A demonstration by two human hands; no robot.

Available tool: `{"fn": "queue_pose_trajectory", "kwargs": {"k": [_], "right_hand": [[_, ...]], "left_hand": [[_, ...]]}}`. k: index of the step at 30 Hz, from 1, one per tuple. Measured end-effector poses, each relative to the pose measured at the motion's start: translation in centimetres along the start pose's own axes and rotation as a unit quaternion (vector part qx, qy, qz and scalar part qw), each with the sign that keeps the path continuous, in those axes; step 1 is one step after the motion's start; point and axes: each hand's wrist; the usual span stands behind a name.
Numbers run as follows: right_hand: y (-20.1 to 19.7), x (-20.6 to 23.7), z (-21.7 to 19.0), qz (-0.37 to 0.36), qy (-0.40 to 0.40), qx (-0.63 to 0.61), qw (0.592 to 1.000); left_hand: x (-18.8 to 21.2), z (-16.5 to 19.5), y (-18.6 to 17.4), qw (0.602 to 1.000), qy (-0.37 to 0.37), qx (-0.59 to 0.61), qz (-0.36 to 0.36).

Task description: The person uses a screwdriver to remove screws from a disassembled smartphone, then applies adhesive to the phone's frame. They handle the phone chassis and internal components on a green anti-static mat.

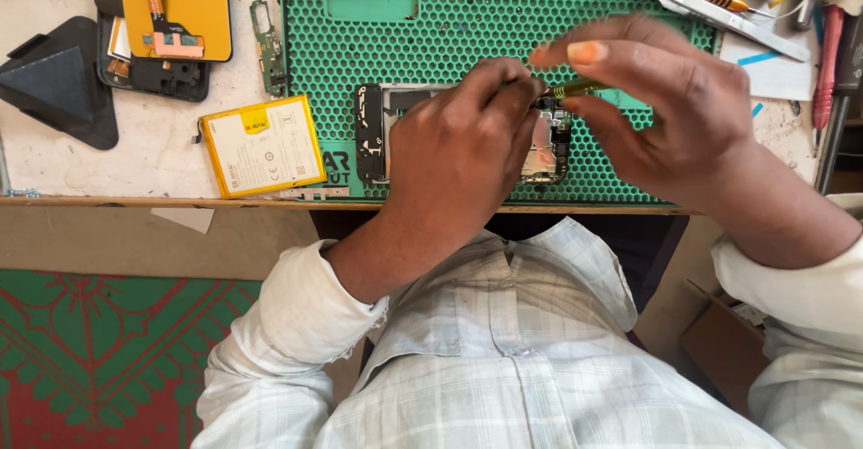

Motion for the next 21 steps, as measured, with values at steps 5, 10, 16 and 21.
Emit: {"fn": "queue_pose_trajectory", "kwargs": {"k": [5, 10, 16, 21], "right_hand": [[-0.9, 1.7, 0.5, 0.021, -0.005, -0.008, 1.000], [-2.1, 3.9, 1.1, 0.029, 0.005, 0.000, 1.000], [-3.7, 3.5, 2.9, 0.010, 0.007, -0.031, 0.999], [-4.3, 5.4, 4.3, 0.030, -0.007, 0.031, 0.999]], "left_hand": [[-0.1, 1.4, 1.6, 1.000, 0.010, 0.003, 0.004], [-0.6, 3.1, 3.7, 1.000, 0.011, 0.001, 0.013], [-2.1, 3.3, 4.3, 1.000, -0.003, -0.003, -0.002], [-3.7, 5.3, 5.9, 1.000, 0.001, 0.002, -0.002]]}}
Point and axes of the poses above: each hand's wrist, its own x-axis away from the middle knuckle, its own y-axis out of the palm, z = x × y, and after that the axes turned 14 degrees about -y, right-handed
